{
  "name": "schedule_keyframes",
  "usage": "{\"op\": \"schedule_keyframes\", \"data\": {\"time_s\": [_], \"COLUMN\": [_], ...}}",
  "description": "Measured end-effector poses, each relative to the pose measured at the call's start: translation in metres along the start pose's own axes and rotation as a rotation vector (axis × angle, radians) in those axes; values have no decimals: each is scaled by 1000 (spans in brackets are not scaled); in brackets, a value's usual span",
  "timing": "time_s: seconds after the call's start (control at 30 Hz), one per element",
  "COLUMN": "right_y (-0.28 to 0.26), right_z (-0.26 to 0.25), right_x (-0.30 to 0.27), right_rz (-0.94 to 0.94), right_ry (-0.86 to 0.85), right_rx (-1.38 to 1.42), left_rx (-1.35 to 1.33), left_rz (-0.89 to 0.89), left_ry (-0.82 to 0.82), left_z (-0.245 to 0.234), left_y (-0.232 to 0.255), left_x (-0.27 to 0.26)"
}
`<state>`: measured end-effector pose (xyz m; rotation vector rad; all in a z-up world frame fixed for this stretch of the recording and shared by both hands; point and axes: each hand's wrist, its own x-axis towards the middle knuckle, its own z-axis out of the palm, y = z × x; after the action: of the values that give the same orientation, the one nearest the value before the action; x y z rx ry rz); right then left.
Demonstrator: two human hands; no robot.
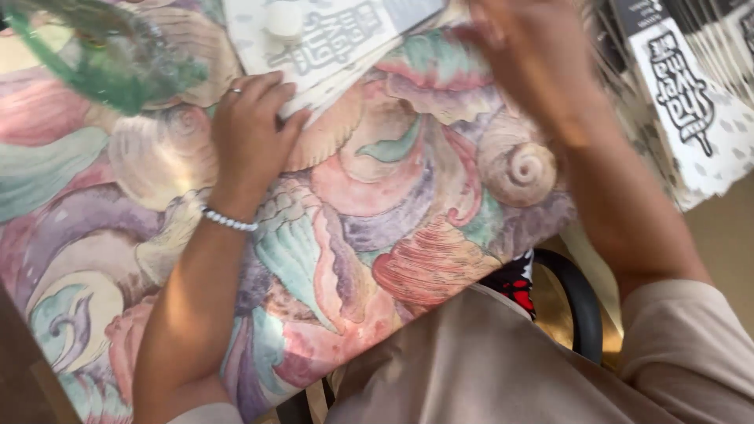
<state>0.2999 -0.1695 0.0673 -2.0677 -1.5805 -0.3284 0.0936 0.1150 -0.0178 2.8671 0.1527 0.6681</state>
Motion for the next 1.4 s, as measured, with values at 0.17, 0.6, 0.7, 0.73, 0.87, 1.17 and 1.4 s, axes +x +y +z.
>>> {"op": "schedule_keyframes", "data": {"time_s": [0.17, 0.6, 0.7, 0.73, 0.87, 1.17, 1.4], "right_y": [-26, -30, -25, -23, -17, -37, -43], "right_z": [109, 144, 152, 153, 159, 148, 164], "right_x": [69, 67, 67, 66, 64, 65, 81], "right_rz": [-407, -383, -267, -190, -86, -269, -205], "right_ry": [-144, -2, 71, 106, 120, 110, -24], "right_rx": [15, -81, 66, 113, 182, 310, 94], "left_rx": [0, -229, -192, -162, -9, 140, -68], "left_rz": [33, -50, -90, -84, 21, 104, -15], "left_ry": [49, 48, 116, 170, 56, 136, 160], "left_z": [1, 1, -11, -16, -2, 17, 10], "left_y": [2, -28, -22, -19, -30, -30, -27], "left_x": [-2, 4, 5, 7, 6, 8, 13]}}
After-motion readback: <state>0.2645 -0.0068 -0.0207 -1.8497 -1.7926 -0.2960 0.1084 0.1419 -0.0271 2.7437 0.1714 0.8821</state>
